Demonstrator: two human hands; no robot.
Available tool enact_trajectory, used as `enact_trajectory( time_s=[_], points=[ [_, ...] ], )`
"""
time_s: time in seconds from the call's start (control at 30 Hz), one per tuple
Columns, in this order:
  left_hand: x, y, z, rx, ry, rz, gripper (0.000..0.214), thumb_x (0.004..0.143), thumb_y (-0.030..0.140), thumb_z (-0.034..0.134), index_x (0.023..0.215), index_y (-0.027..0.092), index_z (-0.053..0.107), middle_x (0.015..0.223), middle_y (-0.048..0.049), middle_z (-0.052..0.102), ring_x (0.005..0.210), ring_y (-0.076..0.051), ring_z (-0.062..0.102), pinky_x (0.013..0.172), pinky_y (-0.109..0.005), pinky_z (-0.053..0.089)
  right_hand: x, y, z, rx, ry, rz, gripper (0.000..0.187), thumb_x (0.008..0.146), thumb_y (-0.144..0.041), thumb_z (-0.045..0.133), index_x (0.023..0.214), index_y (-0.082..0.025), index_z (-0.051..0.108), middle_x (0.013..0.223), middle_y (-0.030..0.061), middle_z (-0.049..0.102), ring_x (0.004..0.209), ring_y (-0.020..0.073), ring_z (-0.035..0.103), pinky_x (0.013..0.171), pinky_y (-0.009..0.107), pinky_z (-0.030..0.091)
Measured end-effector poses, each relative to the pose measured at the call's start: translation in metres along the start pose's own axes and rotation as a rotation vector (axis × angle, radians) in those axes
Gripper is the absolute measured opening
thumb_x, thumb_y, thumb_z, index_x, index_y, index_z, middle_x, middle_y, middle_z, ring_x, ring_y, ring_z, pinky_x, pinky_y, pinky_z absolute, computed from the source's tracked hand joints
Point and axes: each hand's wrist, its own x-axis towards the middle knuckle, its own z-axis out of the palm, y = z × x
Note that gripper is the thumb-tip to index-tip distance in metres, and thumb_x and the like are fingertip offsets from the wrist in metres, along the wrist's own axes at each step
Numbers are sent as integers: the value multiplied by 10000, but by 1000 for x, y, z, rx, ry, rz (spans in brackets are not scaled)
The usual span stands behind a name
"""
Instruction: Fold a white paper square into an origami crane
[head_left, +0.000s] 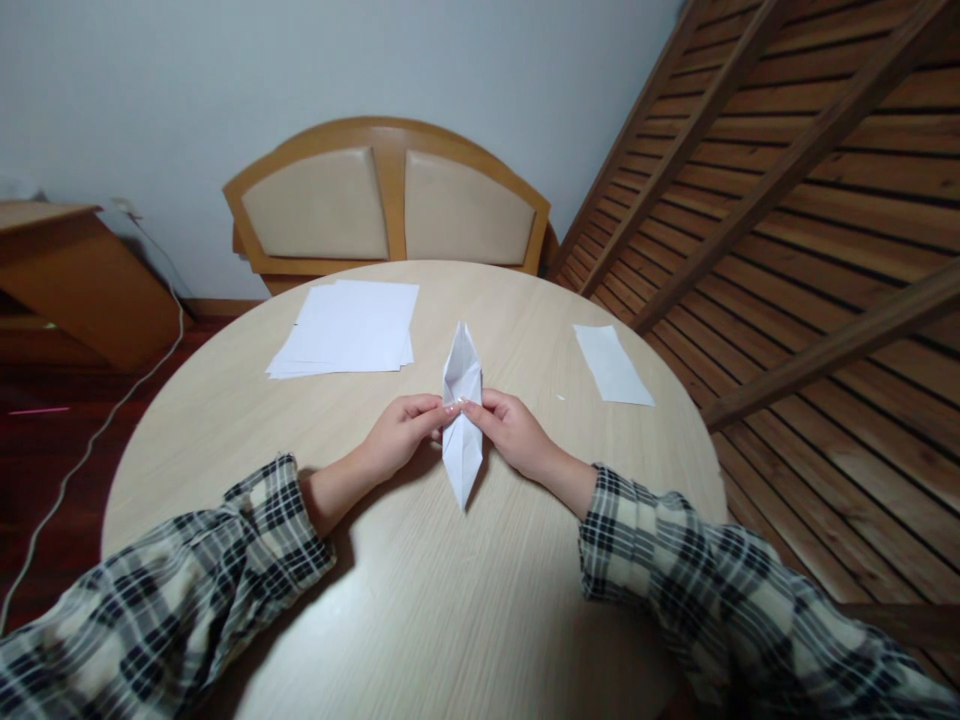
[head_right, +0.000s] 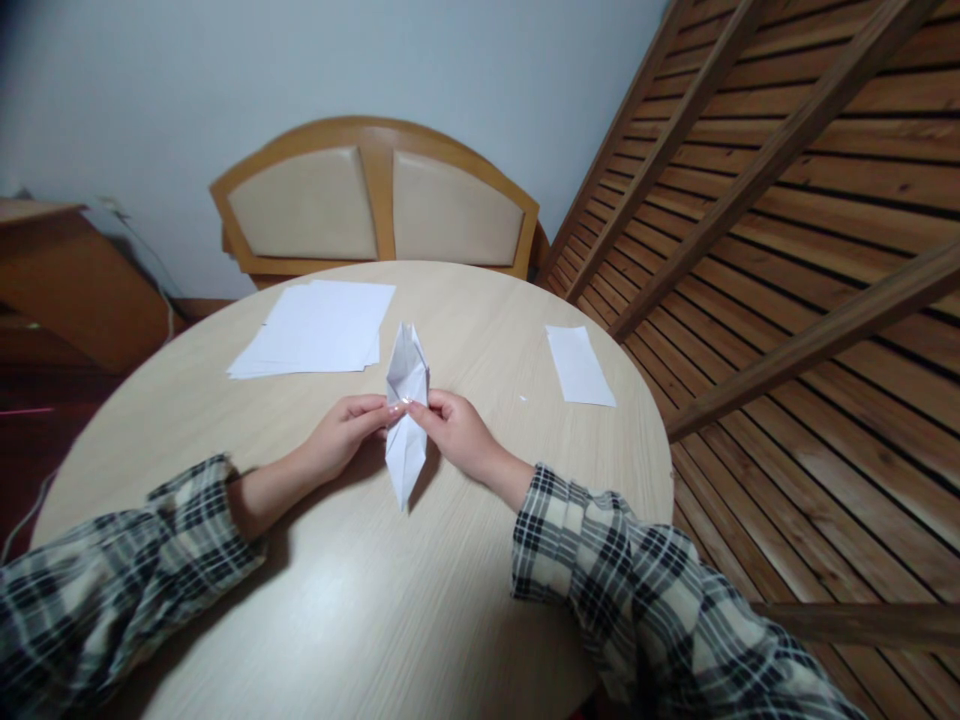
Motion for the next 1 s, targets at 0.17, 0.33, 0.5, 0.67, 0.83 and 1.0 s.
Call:
enact_trajectory(
  time_s=[0.17, 0.33, 0.5, 0.67, 0.83, 1.0],
  points=[
    [-1, 1, 1, 7, -18, 11, 371, 772, 465, 698, 640, 134, 597, 575, 38, 454, 543, -88, 388, 526, -222, 300, -1, -2, -1, -47, -5, -50, 349, 851, -511, 605, 812, -165, 625, 789, 39, 643, 730, 159, 574, 681, 308, 457],
    [0, -2, -1, 27, -49, 29, 389, 785, 499, 687, 669, 141, 591, 587, 40, 445, 542, -89, 390, 516, -217, 316, -1, -4, 0, -44, -8, -71, 342, 851, -502, 607, 806, -163, 620, 764, 30, 624, 701, 149, 559, 661, 297, 449],
    [3, -5, -2, 16, -18, 63, 467, 769, 613, 648, 685, 158, 582, 616, 22, 486, 557, -103, 439, 516, -219, 383, -3, -6, 1, -19, -42, -37, 354, 849, -509, 613, 800, -158, 617, 742, 25, 616, 677, 141, 543, 642, 290, 439],
    [4, 3, 0, 78, 70, 171, 474, 794, 613, 616, 631, 179, 520, 564, 38, 444, 515, -99, 405, 500, -221, 386, -5, -8, 1, -10, -125, 4, 371, 848, -527, 617, 805, -159, 630, 735, 26, 620, 669, 143, 544, 631, 287, 446],
    [3, 1, -4, 158, 98, 224, 409, 854, 503, 591, 620, 172, 534, 572, 37, 455, 537, -100, 410, 533, -227, 375, -6, -10, -1, -34, -172, 21, 393, 854, -552, 609, 829, -164, 662, 773, 42, 651, 727, 164, 574, 688, 307, 480],
    [2, -2, -7, 211, 111, 217, 397, 886, 445, 566, 606, 165, 534, 590, 25, 482, 575, -109, 438, 558, -235, 367, -7, -13, -2, -90, -209, 0, 410, 865, -553, 598, 862, -152, 679, 816, 52, 673, 802, 178, 588, 747, 319, 478]
  ],
)
